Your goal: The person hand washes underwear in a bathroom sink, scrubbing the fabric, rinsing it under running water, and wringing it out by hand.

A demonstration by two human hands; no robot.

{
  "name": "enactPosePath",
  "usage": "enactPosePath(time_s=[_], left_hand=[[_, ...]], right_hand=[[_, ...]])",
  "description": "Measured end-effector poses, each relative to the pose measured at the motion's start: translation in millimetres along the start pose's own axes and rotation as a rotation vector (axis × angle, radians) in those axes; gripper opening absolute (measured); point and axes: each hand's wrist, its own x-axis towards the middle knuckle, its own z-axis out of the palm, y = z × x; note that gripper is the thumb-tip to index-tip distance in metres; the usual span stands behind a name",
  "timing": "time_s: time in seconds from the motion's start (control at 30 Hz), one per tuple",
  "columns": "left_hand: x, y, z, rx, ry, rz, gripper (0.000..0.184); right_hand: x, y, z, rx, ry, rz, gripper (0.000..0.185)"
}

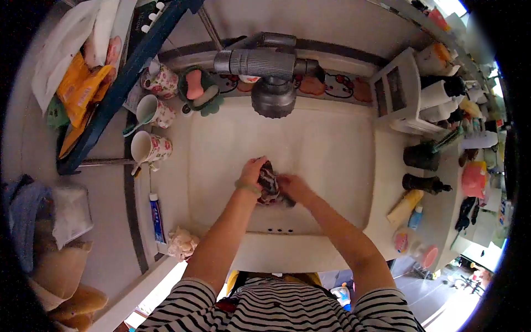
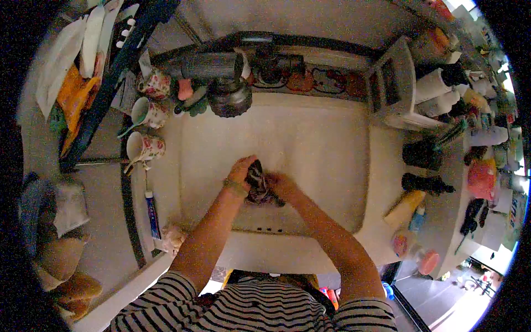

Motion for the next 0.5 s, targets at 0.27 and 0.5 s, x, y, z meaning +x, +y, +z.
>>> enactPosePath(time_s=[0.27, 0.5], left_hand=[[63, -6, 3, -0.03, -0.145, 0.167, 0.037], [53, -19, -11, -0.088, 0.001, 0.227, 0.053]], right_hand=[[56, 6, -30, -1.078, 0.567, -0.207, 0.03], [43, -11, -35, -1.253, 0.308, -0.116, 0.033]])
